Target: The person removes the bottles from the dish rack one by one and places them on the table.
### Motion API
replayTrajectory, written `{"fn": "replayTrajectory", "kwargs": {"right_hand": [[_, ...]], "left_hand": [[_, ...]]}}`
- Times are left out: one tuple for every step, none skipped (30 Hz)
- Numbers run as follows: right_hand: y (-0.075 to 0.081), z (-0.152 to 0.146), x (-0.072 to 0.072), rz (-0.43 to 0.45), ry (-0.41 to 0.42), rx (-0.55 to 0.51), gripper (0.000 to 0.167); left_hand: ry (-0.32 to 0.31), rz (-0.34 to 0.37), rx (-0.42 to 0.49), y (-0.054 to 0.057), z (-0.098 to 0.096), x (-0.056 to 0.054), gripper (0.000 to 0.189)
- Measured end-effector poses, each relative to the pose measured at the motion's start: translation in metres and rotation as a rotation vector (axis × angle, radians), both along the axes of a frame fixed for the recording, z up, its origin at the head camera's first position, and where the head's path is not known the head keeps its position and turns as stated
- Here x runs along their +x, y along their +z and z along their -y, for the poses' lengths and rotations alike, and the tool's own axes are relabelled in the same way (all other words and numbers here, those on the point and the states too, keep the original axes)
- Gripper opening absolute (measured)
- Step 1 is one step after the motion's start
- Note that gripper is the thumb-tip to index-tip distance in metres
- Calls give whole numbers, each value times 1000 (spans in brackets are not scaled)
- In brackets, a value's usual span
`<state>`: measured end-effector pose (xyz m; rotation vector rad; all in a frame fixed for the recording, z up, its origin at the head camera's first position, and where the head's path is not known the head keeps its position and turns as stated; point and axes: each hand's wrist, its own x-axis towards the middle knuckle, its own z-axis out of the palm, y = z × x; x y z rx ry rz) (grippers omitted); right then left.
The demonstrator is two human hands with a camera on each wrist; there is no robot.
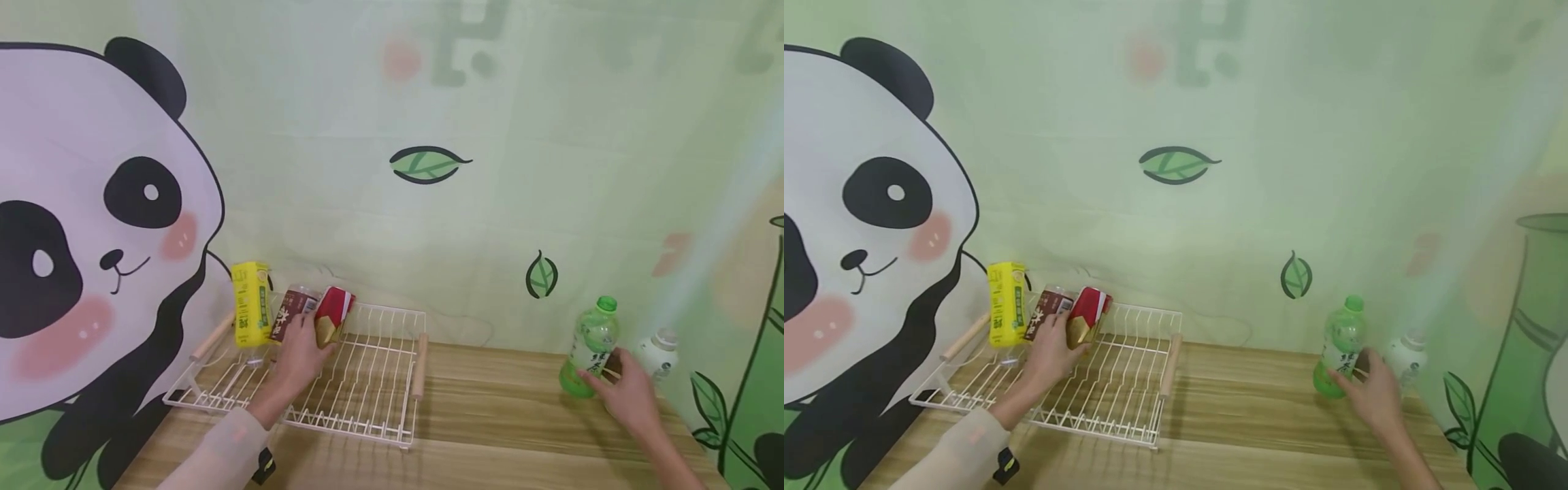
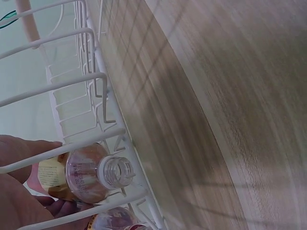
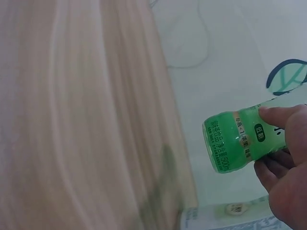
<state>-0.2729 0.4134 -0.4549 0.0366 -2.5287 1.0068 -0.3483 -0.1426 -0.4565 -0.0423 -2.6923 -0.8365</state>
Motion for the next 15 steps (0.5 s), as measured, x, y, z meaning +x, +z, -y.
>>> {"fn": "replayTrajectory", "kwargs": {"right_hand": [[-3, -2, 0, 6, -3, -1, 72], [-6, -3, 0, 15, -8, 1, 73], [-8, -4, 0, 27, -14, 4, 73], [-11, -5, 1, 38, -19, 4, 73], [-13, -6, 1, 49, -25, 3, 73], [-15, -7, 2, 56, -33, 7, 73], [-17, -7, 2, 62, -39, 5, 72], [-19, -8, 3, 66, -44, 6, 71], [-21, -8, 3, 67, -48, 4, 71], [-22, -8, 4, 69, -51, 3, 71], [-23, -8, 4, 72, -52, -1, 70], [-24, -9, 5, 73, -53, -6, 71], [-25, -9, 5, 75, -52, -12, 71], [-26, -9, 5, 80, -54, -17, 72], [-27, -10, 5, 85, -55, -19, 72]], "left_hand": [[1, -7, -5, 0, 0, 0, 87], [3, -12, -10, -1, 0, -1, 87], [5, -15, -12, -1, 0, -1, 88], [5, -19, -16, -2, 0, -2, 87], [6, -21, -18, -2, 1, -3, 87], [6, -23, -18, -2, 1, -3, 87], [6, -24, -18, -3, 1, -4, 86], [6, -24, -16, -3, 1, -4, 86], [5, -24, -15, -3, 1, -5, 85], [5, -25, -13, -4, 1, -5, 85], [5, -26, -14, -4, 1, -5, 85], [5, -27, -13, -4, 1, -5, 85], [5, -28, -14, -5, 1, -5, 85], [4, -30, -14, -5, 1, -5, 84], [4, -32, -15, -5, 0, -5, 84]]}}
